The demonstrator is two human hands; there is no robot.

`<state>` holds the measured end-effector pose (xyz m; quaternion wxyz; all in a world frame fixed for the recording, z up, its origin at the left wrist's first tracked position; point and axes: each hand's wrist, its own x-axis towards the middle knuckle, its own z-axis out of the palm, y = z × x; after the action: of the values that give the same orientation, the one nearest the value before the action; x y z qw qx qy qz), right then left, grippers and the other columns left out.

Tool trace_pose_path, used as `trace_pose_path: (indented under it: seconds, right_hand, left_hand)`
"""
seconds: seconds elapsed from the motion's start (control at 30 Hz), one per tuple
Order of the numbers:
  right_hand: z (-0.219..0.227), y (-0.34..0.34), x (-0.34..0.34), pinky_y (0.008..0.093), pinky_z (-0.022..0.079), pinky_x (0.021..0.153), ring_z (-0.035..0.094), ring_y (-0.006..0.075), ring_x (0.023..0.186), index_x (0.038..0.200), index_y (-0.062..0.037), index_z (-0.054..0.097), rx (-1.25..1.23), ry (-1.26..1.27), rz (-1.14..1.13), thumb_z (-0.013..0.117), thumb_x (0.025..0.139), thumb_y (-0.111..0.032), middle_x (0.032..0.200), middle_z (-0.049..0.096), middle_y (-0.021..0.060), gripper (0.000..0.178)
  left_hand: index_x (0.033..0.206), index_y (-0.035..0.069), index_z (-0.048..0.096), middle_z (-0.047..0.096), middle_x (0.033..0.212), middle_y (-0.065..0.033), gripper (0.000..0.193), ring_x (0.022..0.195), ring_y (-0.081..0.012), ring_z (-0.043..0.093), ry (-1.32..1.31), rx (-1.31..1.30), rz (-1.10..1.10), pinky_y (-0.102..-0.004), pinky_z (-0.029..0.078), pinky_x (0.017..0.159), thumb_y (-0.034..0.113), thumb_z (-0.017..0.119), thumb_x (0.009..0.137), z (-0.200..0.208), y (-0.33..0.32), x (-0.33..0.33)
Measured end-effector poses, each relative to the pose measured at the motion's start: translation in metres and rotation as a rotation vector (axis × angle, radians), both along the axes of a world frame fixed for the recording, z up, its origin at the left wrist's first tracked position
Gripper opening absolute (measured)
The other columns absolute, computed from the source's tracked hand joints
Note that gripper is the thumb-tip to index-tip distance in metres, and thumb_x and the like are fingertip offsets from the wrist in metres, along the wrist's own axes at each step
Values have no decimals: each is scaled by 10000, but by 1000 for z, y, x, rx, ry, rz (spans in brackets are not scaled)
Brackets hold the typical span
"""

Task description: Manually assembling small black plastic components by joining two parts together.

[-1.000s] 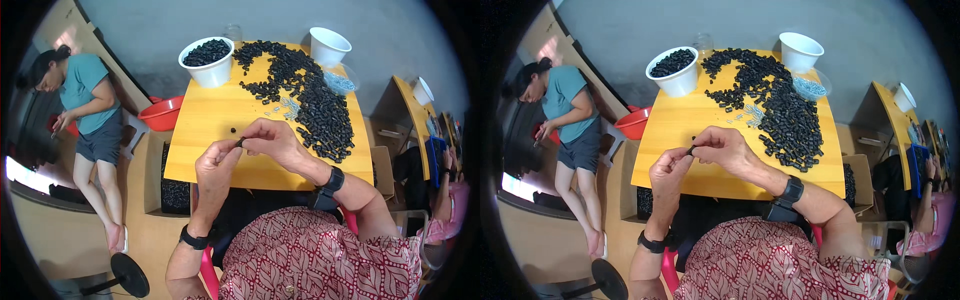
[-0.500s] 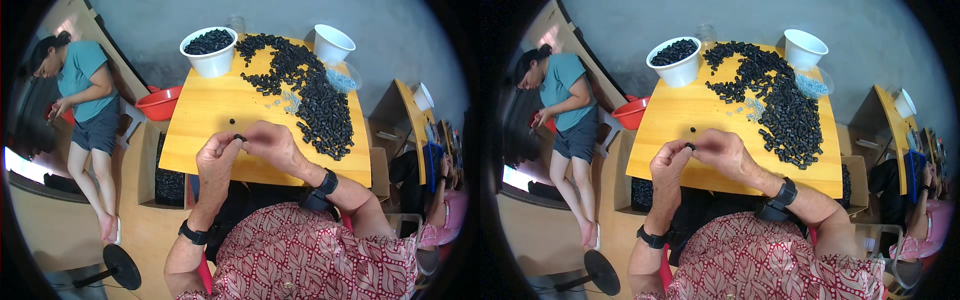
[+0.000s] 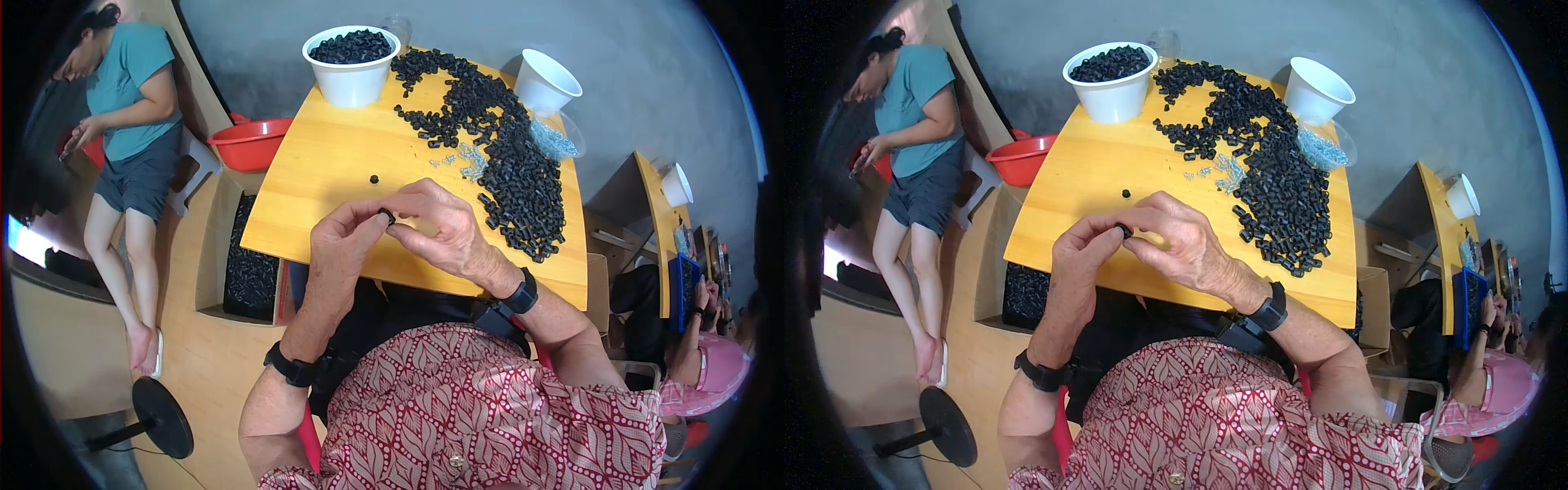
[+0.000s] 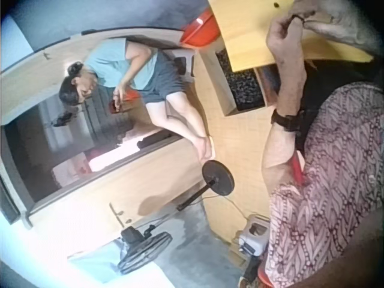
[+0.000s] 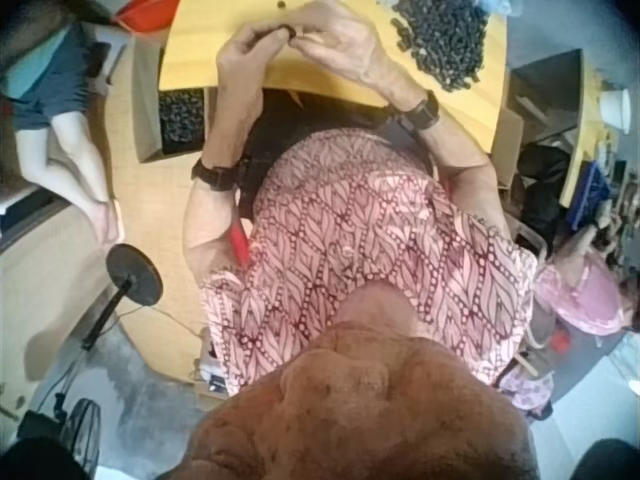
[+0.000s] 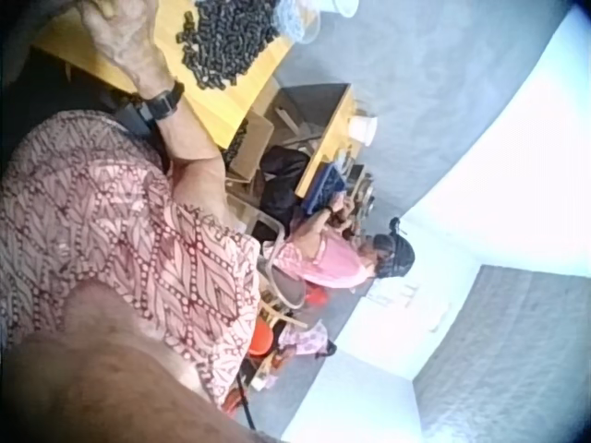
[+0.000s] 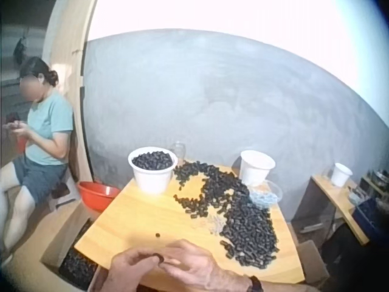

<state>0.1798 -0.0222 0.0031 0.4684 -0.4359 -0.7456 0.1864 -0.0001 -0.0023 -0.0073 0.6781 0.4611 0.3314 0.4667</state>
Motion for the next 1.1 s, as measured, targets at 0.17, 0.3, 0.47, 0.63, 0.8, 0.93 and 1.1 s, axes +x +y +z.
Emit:
trace_pose_path:
  seconds: [0.17,0.3,0.47,0.63,0.8,0.93,1.1]
  right_hand:
    - [-4,4,6,381,573,743,676,296,857,1034,-27,697,275,-252,-25,781,759,-69,960,654,130,291]
    - [-8,4,5,395,564,715,668,310,828,923,-27,661,348,-277,-79,768,716,-53,898,656,126,234]
    - [-10,4,10,378,573,708,686,302,825,998,-40,699,321,-293,-18,791,715,-45,929,681,127,298]
    - [-3,1,8,399,544,704,655,318,795,1006,-46,676,172,-159,35,717,791,-50,865,641,107,219]
    - [-5,1,9,374,543,692,669,291,813,1018,-41,676,105,-55,69,714,817,-27,893,657,107,205]
    - [-5,3,9,356,543,689,679,278,820,1013,-41,673,94,-78,67,719,822,-3,902,672,102,200]
    - [-9,4,8,371,539,690,667,291,810,988,-43,670,106,-35,68,709,829,-25,880,650,103,165]
  left_hand:
    - [1111,2,704,694,1011,-16,202,943,-80,614,-8,-75,-36,-229,470,860,119,681,948,-2,-2,1]
    - [1095,25,708,694,1018,-5,181,925,-61,620,-4,-209,-115,-208,480,825,130,687,950,-8,1,-1]
    - [1090,56,696,701,1011,-15,157,919,-57,639,-41,-235,-118,-204,499,818,132,686,953,-13,0,-2]
    - [1096,72,666,704,1003,-22,144,904,-60,647,-85,-240,-143,-226,504,836,112,665,958,-11,3,-3]
    - [1159,76,623,692,1037,-26,202,915,-84,647,-166,-254,-125,-266,498,891,100,640,959,-9,3,-2]
    - [1163,67,635,687,1056,-27,204,937,-87,645,-153,-255,-63,-261,501,894,101,637,962,-2,-2,1]
    - [1157,45,637,692,1020,-22,241,899,-78,625,-2,-140,-118,-249,486,881,202,644,974,-2,-1,-1]
